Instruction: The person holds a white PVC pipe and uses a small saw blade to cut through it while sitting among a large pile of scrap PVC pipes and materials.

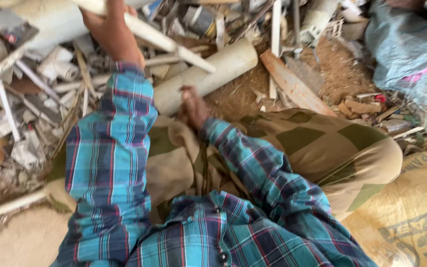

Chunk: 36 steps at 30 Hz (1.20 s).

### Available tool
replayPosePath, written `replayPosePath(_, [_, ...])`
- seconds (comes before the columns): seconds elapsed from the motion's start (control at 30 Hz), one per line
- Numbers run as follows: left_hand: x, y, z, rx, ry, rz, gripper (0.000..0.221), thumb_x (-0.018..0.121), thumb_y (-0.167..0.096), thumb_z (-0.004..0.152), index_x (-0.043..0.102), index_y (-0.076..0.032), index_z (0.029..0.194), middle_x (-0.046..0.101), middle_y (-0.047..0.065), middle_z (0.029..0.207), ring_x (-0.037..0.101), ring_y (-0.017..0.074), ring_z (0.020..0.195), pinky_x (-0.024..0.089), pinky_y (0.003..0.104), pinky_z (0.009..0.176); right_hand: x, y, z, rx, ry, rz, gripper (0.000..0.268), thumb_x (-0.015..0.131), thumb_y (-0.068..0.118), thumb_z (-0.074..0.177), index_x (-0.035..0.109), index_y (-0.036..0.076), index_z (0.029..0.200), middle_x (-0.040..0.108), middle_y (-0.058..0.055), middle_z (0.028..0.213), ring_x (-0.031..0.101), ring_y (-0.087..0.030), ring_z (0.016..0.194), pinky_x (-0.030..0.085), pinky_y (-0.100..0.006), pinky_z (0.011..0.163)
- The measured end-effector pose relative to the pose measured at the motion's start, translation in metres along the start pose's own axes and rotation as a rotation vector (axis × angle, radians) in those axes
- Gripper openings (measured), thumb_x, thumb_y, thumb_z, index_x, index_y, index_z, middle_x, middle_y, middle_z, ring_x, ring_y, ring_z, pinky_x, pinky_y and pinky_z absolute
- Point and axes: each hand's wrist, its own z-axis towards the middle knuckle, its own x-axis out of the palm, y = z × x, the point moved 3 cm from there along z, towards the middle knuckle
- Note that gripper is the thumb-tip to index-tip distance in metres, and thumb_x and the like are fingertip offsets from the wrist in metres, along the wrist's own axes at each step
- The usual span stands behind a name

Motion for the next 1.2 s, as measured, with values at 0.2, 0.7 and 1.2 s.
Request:
replayPosePath(0.2, [0.01,-0.005,-0.009,-0.019,-0.024,0.071,0.039,0.068,0.005,0.096,0.052,0.0,0.131,0.063,0.012,0.095,0.061,0.0206,0.074,0.057,0.04,0.072,-0.041,0.006,0.006,0.345,-0.271,0.059,0.043,0.042,0.044,0.104,0.048,0.009,0.128,0.055,-0.01,0.069,0.05,-0.018,0.05,0.045,-0.036,0.042])
replayPosePath(0.7, [0.016,-0.027,-0.025,-0.134,-0.226,0.176,0.038,0.063,0.005,0.098,0.049,-0.006,0.132,0.062,0.01,0.098,0.064,0.017,0.082,0.061,0.036,0.077,-0.053,0.001,-0.001,0.056,-0.104,-0.415,0.049,0.039,0.047,0.104,0.048,0.014,0.139,0.066,-0.013,0.08,0.067,-0.025,0.067,0.054,-0.041,0.061])
replayPosePath(1.2, [-0.015,-0.001,-0.017,-0.209,-0.193,0.169,0.035,0.067,0.002,0.099,0.051,-0.004,0.13,0.06,0.011,0.091,0.063,0.0196,0.074,0.062,0.038,0.069,-0.04,-0.026,0.01,0.378,-0.14,0.152,0.045,0.05,0.034,0.108,0.047,0.012,0.147,0.058,-0.009,0.081,0.052,-0.02,0.06,0.045,-0.036,0.046])
